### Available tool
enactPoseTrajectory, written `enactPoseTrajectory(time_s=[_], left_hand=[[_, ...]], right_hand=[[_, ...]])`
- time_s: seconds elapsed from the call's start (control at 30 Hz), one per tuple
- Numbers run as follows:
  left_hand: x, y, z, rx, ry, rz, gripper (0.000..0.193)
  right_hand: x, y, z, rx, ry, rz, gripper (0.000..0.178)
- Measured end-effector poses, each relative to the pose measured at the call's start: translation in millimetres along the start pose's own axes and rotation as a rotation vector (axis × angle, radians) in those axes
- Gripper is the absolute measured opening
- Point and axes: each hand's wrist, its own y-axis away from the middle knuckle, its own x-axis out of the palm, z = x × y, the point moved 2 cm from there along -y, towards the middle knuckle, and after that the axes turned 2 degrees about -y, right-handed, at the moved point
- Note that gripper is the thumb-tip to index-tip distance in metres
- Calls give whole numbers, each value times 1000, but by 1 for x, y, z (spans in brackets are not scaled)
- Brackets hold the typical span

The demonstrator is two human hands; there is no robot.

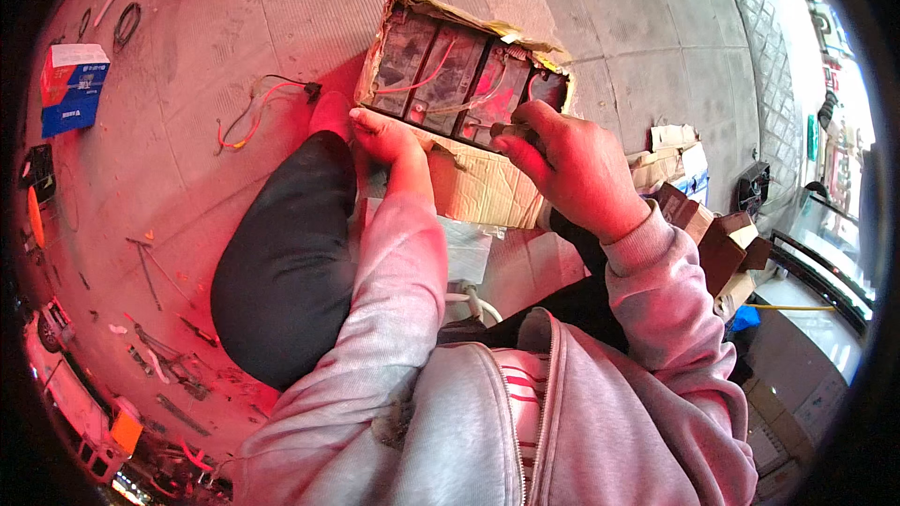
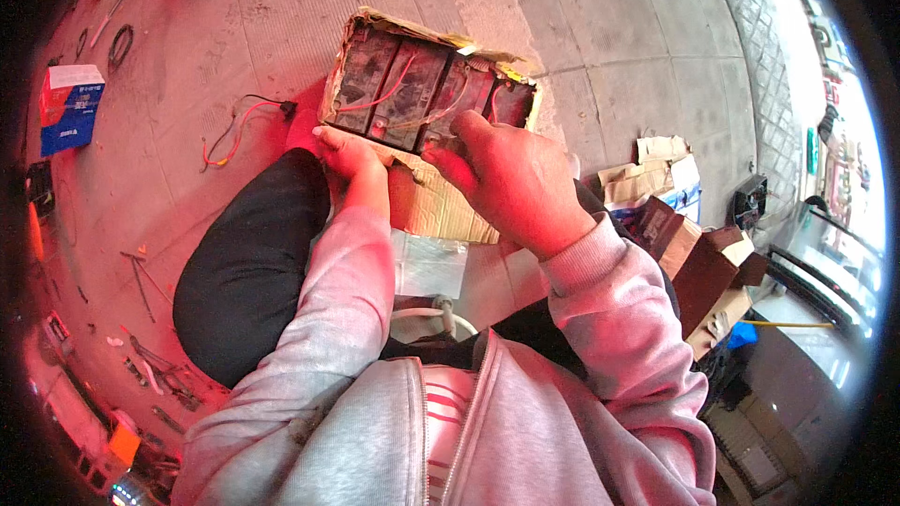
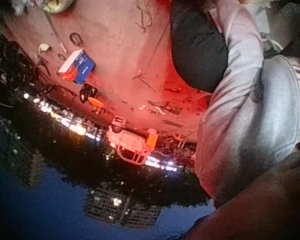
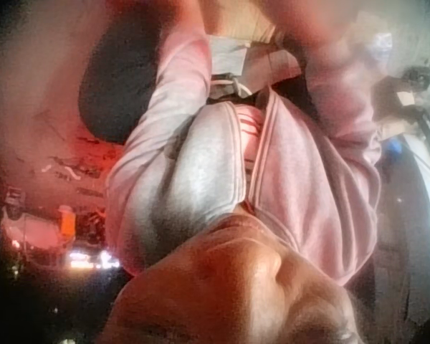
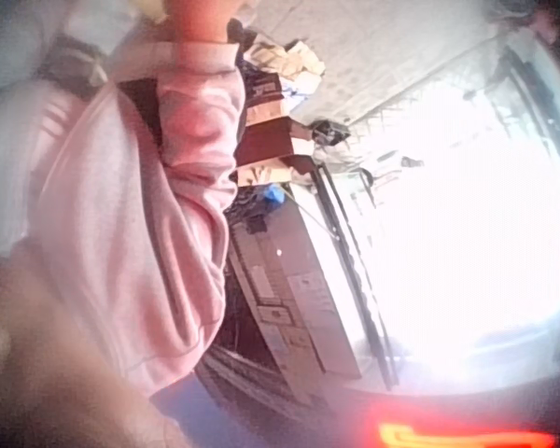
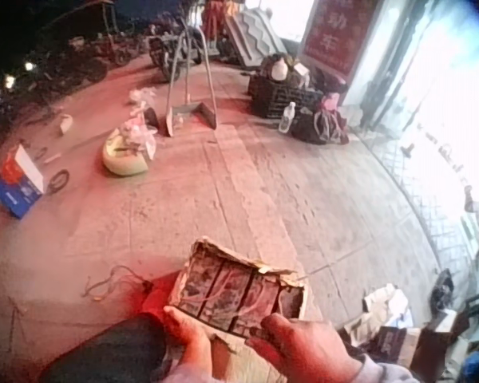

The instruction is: The person sits on the floor and uses scissors to cut wires connected to a battery pack. They then use their hands to strip insulation and connect wires to the battery terminals.

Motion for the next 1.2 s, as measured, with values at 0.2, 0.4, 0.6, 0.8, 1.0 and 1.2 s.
enactPoseTrajectory(time_s=[0.2, 0.4, 0.6, 0.8, 1.0, 1.2], left_hand=[[8, -8, 17, 148, -51, -50, 57], [-4, 0, -8, 154, -237, -42, 53], [-17, 54, -66, 1074, -311, 446, 23], [-42, 86, -39, 850, -782, 872, 18], [-36, 79, -34, 734, -807, 837, 20], [-27, 85, -43, 859, -993, 784, 18]], right_hand=[[0, -5, 0, -256, 24, -182, 31], [-3, -2, -1, -181, -83, -108, 29], [-2, -6, -11, -59, 19, 12, 33], [7, -5, -10, -361, -84, -250, 31], [4, -4, -8, -63, -52, -24, 29], [-2, -2, 0, -206, -51, -112, 25]])
